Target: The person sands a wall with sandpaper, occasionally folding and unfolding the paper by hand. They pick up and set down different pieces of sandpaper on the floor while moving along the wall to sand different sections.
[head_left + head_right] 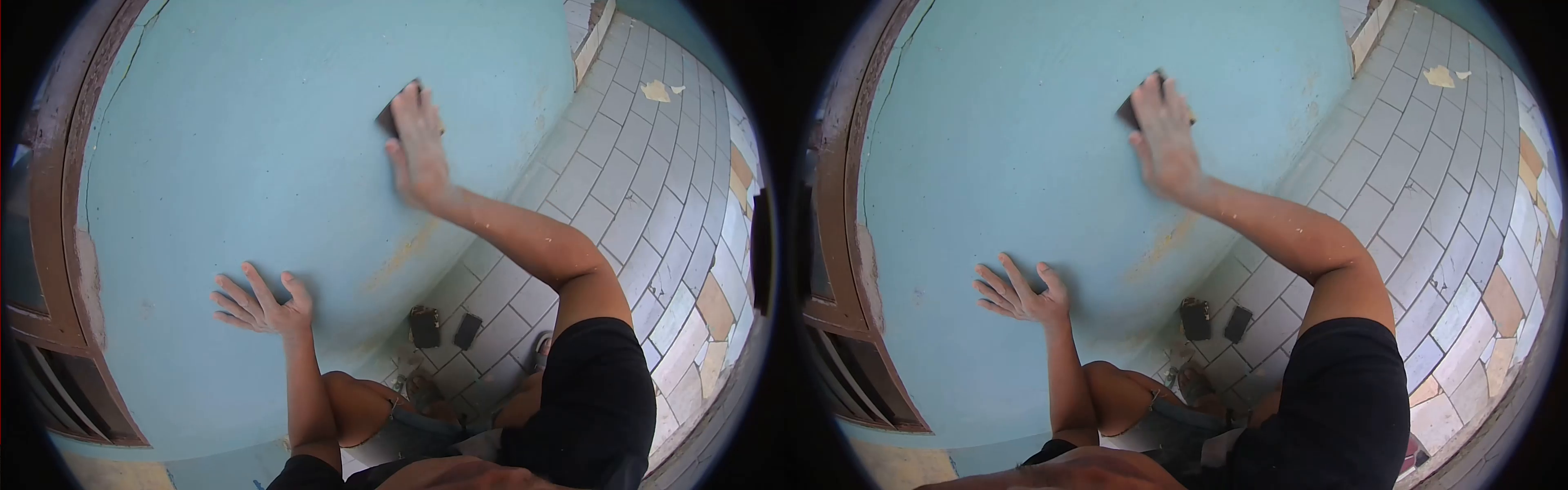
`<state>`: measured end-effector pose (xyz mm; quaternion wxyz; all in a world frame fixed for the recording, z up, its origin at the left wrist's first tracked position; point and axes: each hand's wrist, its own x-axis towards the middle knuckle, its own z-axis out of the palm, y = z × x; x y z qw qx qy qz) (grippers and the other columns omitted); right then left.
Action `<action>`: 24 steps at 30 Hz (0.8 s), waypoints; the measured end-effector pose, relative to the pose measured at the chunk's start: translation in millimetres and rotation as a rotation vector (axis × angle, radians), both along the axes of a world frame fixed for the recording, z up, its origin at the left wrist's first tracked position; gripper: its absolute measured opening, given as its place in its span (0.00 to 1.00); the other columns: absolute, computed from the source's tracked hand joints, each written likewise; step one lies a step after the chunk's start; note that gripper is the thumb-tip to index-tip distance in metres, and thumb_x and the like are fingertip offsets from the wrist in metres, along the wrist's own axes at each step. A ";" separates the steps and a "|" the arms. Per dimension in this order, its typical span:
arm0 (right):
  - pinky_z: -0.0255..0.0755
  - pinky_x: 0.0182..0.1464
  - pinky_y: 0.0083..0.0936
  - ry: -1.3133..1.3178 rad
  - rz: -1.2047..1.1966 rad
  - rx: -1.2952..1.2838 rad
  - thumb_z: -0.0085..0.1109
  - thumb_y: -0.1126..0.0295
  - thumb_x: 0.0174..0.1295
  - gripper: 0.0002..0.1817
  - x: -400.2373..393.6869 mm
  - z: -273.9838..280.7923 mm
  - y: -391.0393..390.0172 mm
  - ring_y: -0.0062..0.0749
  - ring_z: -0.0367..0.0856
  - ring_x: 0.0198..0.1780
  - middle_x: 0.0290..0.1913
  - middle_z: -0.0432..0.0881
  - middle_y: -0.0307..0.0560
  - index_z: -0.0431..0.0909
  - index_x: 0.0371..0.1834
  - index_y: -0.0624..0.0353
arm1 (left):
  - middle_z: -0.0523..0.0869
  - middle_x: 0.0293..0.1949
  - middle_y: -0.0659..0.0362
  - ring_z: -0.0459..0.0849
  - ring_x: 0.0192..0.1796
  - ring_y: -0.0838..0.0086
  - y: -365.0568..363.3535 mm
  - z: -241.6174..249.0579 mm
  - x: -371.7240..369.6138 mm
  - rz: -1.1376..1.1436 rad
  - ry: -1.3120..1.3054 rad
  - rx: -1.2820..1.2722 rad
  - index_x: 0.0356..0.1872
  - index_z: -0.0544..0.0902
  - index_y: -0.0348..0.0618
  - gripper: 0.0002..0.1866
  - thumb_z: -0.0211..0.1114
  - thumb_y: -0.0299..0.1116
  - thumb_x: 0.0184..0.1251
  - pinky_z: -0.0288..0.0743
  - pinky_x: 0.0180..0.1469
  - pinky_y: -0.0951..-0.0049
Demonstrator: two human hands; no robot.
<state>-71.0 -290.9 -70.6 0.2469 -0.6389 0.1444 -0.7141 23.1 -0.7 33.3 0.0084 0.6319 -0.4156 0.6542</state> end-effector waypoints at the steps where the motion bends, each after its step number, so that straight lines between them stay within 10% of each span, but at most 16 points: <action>1: 0.50 0.80 0.57 0.107 0.131 -0.144 0.59 0.70 0.72 0.36 -8.3 -12.8 35.1 0.66 0.53 0.82 0.83 0.55 0.63 0.59 0.82 0.62 | 0.64 0.80 0.41 0.51 0.85 0.46 3.6 -7.6 -4.7 0.024 0.024 0.009 0.72 0.78 0.46 0.32 0.55 0.54 0.76 0.34 0.81 0.36; 5: 0.56 0.79 0.56 0.354 0.282 -0.542 0.65 0.65 0.70 0.37 -33.4 -34.1 6.5 0.63 0.57 0.81 0.83 0.58 0.55 0.63 0.81 0.56 | 0.62 0.81 0.41 0.49 0.85 0.46 3.2 -24.9 -18.0 0.036 0.116 0.035 0.73 0.77 0.45 0.32 0.57 0.52 0.74 0.32 0.81 0.37; 8: 0.45 0.81 0.52 0.036 -0.094 -0.081 0.49 0.69 0.77 0.31 -30.0 -10.0 -82.1 0.68 0.49 0.83 0.83 0.56 0.62 0.57 0.82 0.62 | 0.58 0.82 0.42 0.44 0.86 0.46 9.0 -15.4 -31.1 0.016 0.237 0.114 0.73 0.77 0.45 0.33 0.61 0.51 0.72 0.27 0.81 0.38; 12: 0.33 0.84 0.44 -0.169 -0.025 0.490 0.37 0.63 0.84 0.30 -36.1 14.7 -135.2 0.60 0.41 0.86 0.85 0.50 0.65 0.52 0.83 0.66 | 0.57 0.82 0.42 0.41 0.86 0.44 3.1 -8.5 -43.6 -0.010 0.320 0.132 0.74 0.76 0.46 0.34 0.63 0.51 0.70 0.21 0.80 0.36; 14: 0.41 0.82 0.58 -0.055 -0.144 0.191 0.46 0.69 0.79 0.32 -18.3 16.4 -74.1 0.69 0.47 0.83 0.83 0.53 0.67 0.53 0.83 0.63 | 0.58 0.82 0.42 0.40 0.86 0.44 -6.6 -5.7 -48.7 -0.043 0.330 0.129 0.73 0.77 0.46 0.34 0.63 0.51 0.70 0.20 0.80 0.36; 19: 0.42 0.82 0.55 0.346 0.296 -0.425 0.49 0.69 0.78 0.32 -34.8 24.5 28.2 0.62 0.46 0.85 0.84 0.50 0.65 0.55 0.84 0.61 | 0.59 0.82 0.43 0.40 0.86 0.46 -9.6 -13.1 -46.5 -0.127 0.352 0.145 0.74 0.76 0.46 0.33 0.63 0.50 0.72 0.20 0.81 0.40; 22: 0.46 0.83 0.46 0.039 -0.098 -0.017 0.43 0.63 0.82 0.30 -40.0 20.3 -78.3 0.57 0.48 0.85 0.85 0.53 0.60 0.56 0.83 0.61 | 0.59 0.82 0.43 0.40 0.86 0.46 6.3 -14.6 -42.7 -0.125 0.418 0.161 0.73 0.77 0.45 0.33 0.62 0.51 0.72 0.21 0.81 0.39; 24: 0.46 0.83 0.36 0.034 0.083 0.726 0.34 0.57 0.83 0.31 -64.5 2.5 -152.5 0.52 0.49 0.85 0.84 0.53 0.62 0.54 0.83 0.65 | 0.59 0.82 0.44 0.40 0.86 0.46 10.3 -13.0 -46.0 -0.105 0.479 0.183 0.74 0.77 0.47 0.34 0.62 0.52 0.71 0.23 0.81 0.38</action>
